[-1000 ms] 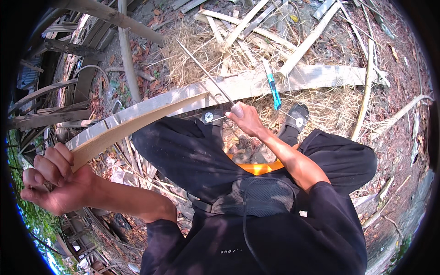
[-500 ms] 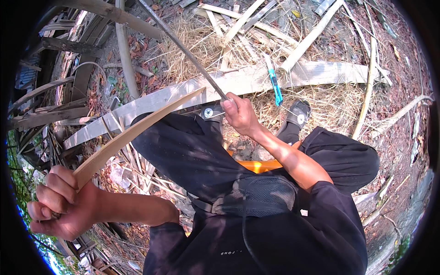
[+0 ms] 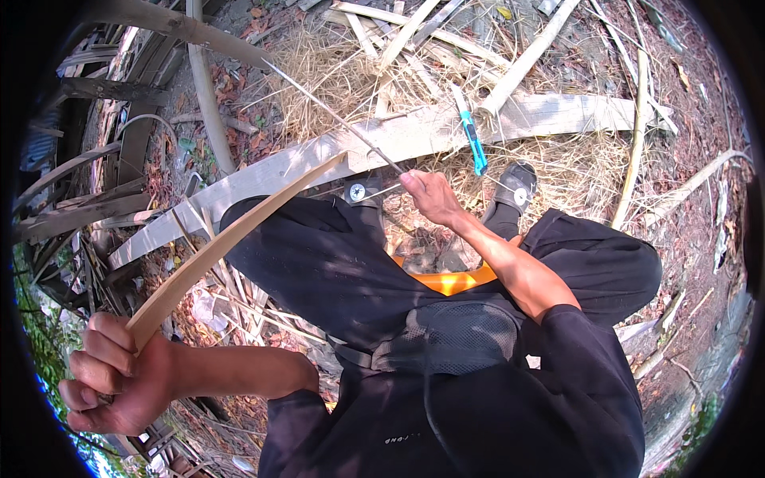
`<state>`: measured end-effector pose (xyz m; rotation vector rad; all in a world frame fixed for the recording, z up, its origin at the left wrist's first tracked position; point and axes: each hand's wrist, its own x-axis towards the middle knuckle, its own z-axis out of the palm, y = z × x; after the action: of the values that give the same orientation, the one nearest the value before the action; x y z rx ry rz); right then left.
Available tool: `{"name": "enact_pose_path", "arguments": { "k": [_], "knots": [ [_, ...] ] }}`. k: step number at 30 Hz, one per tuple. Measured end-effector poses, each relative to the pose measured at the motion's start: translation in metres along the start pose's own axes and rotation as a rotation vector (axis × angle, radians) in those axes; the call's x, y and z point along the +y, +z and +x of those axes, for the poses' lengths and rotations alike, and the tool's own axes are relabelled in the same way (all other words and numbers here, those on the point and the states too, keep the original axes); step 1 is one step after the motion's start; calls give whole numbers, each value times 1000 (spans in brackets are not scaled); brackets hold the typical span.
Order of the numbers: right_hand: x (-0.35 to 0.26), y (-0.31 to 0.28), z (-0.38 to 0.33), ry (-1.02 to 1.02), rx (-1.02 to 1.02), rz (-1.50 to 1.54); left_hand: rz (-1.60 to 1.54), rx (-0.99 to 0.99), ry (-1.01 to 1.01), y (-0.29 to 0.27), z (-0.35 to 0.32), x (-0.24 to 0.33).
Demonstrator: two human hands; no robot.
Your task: The person sits on the ground and uses a knife to shave and shape a piece of wood. They hold the wood with one hand and carefully scrape the surface with the knife, removing thin strips of wood to refine its shape.
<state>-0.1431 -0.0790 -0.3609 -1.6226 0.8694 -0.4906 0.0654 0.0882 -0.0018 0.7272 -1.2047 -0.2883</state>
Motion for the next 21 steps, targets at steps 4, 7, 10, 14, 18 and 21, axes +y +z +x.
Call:
{"name": "enact_pose_path", "arguments": {
  "k": [4,7,10,14,18,21],
  "knots": [
    [-24,6,-3,-102,-24,180,-100,-87,11,3,0,-3],
    [35,18,-20,354,-199,-213,0,-57,31,-4,-2,1],
    [61,27,-31,401,-182,-263,-181,-78,-59,6,-5,2],
    [69,9,-21,406,-183,-165,-133,-153,-41,7,1,-2],
    [19,-8,-2,310,-272,-189,-41,-187,25,18,6,-15],
    [3,-1,-2,155,-76,-161,-62,-204,-25,14,11,-13]
  ]
}}
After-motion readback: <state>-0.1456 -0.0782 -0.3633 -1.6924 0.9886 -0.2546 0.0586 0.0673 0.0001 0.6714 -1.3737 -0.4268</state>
